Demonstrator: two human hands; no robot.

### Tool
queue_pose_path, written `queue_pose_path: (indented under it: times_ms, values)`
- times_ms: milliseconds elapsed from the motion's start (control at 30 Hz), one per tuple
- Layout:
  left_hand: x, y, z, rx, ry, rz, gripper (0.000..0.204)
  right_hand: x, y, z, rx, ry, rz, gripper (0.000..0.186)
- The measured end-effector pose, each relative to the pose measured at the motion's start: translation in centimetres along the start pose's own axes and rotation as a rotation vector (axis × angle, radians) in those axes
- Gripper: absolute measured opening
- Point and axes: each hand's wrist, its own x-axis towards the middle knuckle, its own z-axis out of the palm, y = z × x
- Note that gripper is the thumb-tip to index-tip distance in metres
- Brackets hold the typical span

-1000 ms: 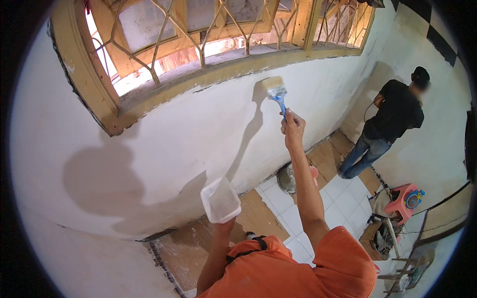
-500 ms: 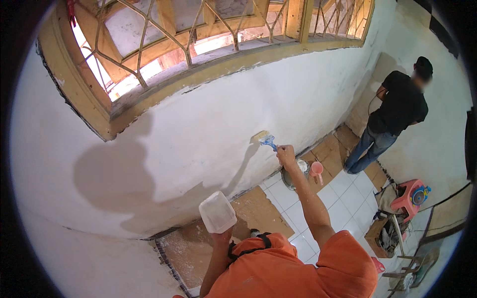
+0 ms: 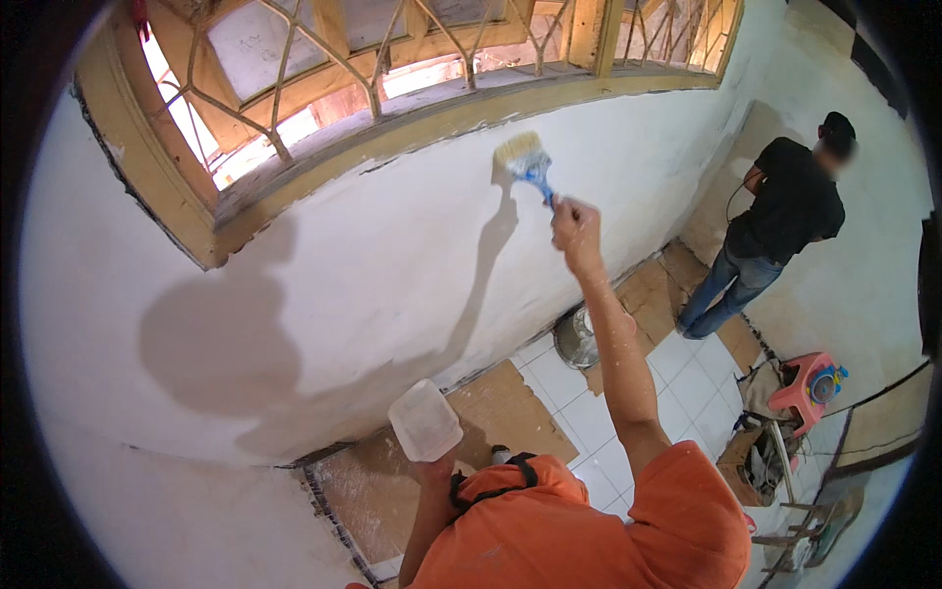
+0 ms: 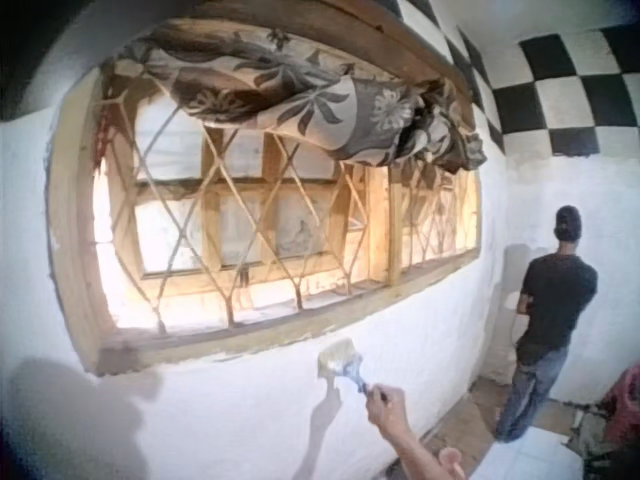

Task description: The person paints the wall and trim using a paint brush dipped into a white plastic container.

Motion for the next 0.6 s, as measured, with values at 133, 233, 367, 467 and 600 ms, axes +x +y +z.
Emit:
queue_pose_path:
  times_ms: [133, 233, 367, 467, 600]
  values:
    - [-0.1, 0.1, 0.3, 0.020, 0.066, 0.124, 0.058, -3.6, 12.3, -1.7, -0.195, 0.015, -0.023, 0.033]
    - [-0.2, -0.6, -0.5, 0.069, -0.024, 0.150, 0.060, -5.3, 17.5, -4.8, -0.330, 0.058, 0.169, 0.032]
    - [-0.6, 1.0, -3.1, 0.036, 0.072, 0.103, 0.051, -5.5, 14.8, -5.1, -0.307, -0.018, 0.407, 0.029]
    - [-0.7, 0.1, -1.2, 0.095, -0.041, 0.114, 0.075, -2.4, 10.5, -6.0, -0.279, -0.121, 0.374, 0.025]
    - [-0.9, 0.2, -1.7, 0.108, 0.028, 0.133, 0.081, 1.2, -0.8, -3.7, -0.212, -0.081, 0.189, 0.029]
